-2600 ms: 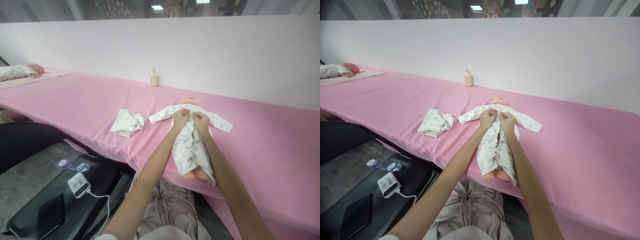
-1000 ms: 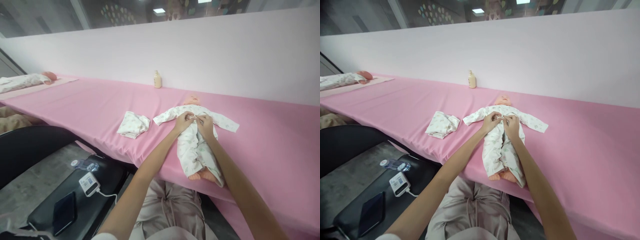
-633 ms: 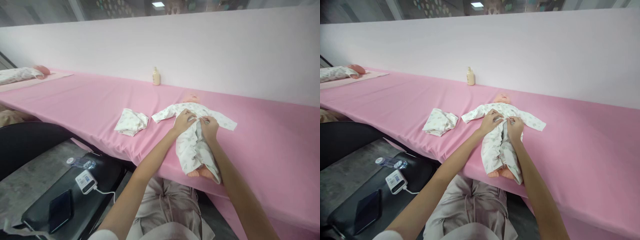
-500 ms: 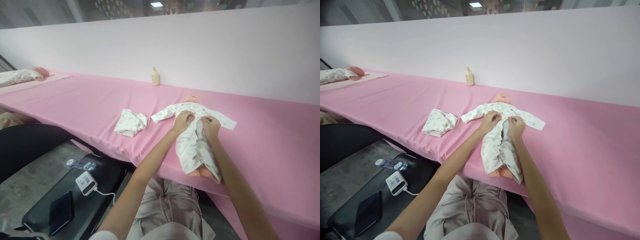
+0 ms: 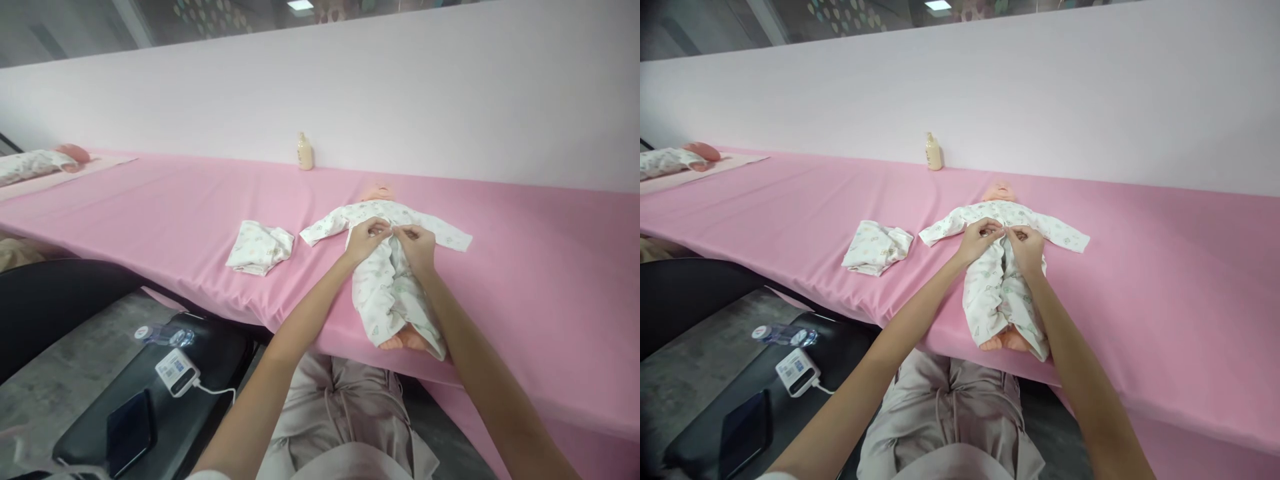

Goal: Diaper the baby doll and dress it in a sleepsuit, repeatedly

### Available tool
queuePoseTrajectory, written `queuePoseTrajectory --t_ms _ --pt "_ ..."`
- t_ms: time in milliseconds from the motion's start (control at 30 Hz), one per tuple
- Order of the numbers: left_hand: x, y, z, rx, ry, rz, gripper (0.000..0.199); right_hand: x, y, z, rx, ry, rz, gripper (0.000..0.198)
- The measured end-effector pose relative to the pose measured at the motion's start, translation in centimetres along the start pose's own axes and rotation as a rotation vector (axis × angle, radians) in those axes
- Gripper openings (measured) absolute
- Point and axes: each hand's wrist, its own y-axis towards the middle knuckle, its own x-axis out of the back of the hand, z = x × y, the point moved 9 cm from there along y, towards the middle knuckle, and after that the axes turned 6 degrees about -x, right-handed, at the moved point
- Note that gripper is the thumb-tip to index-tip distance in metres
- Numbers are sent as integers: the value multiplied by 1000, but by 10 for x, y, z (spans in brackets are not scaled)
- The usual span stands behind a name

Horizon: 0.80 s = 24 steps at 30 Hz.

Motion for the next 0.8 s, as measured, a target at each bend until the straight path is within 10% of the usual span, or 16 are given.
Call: queuePoseTrajectory --t_ms 400,800 --pt "7 -2 4 62 -32 -79 10 -8 -2 0 30 -75 134 24" --pt "9 -7 0 41 149 -85 10 -13 -16 23 368 -352 35 19"
